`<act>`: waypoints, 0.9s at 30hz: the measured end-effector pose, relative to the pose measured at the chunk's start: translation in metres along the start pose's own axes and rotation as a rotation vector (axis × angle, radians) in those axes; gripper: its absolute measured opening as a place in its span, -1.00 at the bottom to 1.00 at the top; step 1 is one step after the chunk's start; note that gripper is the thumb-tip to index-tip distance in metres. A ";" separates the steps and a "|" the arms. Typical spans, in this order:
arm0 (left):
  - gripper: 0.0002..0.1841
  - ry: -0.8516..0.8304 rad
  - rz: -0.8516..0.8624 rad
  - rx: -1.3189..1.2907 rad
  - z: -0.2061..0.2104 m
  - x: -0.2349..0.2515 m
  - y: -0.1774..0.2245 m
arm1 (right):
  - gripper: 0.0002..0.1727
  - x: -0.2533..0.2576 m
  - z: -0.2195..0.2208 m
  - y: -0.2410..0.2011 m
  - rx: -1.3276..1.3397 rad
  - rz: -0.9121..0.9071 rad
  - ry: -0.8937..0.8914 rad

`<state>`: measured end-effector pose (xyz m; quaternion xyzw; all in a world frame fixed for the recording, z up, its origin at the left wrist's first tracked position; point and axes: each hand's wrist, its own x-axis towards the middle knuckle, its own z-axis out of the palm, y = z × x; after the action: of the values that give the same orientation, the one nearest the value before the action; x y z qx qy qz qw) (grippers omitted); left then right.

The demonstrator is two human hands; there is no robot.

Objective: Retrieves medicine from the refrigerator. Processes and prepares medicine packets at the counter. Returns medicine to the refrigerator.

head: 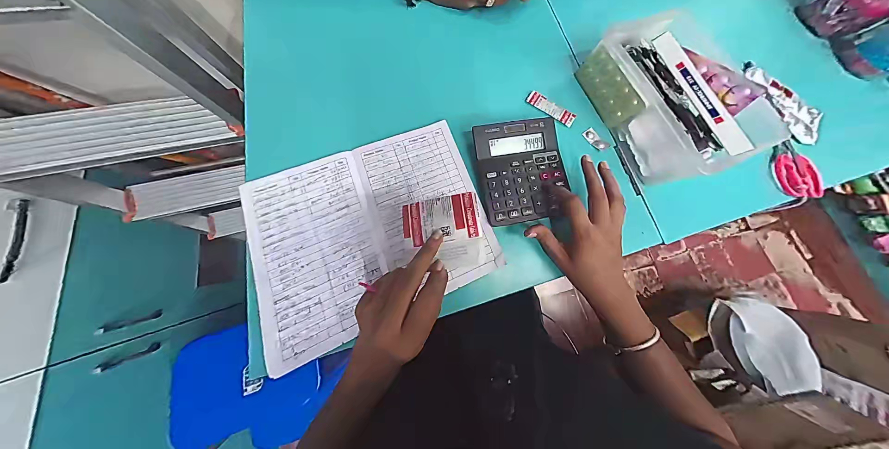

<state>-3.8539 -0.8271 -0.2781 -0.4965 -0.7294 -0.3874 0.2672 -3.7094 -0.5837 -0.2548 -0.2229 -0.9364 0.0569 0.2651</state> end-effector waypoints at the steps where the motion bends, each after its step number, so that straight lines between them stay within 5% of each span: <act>1: -0.97 -0.001 -0.001 -0.003 0.000 0.000 0.000 | -0.14 -0.001 0.000 -0.004 0.022 -0.017 0.035; 7: -0.97 -0.015 0.023 -0.004 0.000 0.002 -0.001 | -0.20 -0.008 0.013 -0.034 0.152 -0.185 -0.074; 17: -0.96 0.012 0.019 -0.024 -0.004 0.003 0.002 | -0.19 -0.007 0.016 -0.035 0.163 -0.182 -0.048; 24: -0.80 0.505 -0.733 -0.675 -0.014 0.016 -0.008 | -0.27 -0.008 0.017 -0.034 0.200 -0.172 0.000; 27: -0.81 0.541 -0.829 -0.772 -0.017 0.018 -0.010 | -0.26 -0.008 0.018 -0.035 0.202 -0.179 0.011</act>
<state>-3.8701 -0.8343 -0.2575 -0.1177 -0.5754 -0.8062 0.0712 -3.7261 -0.6184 -0.2664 -0.1109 -0.9406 0.1256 0.2954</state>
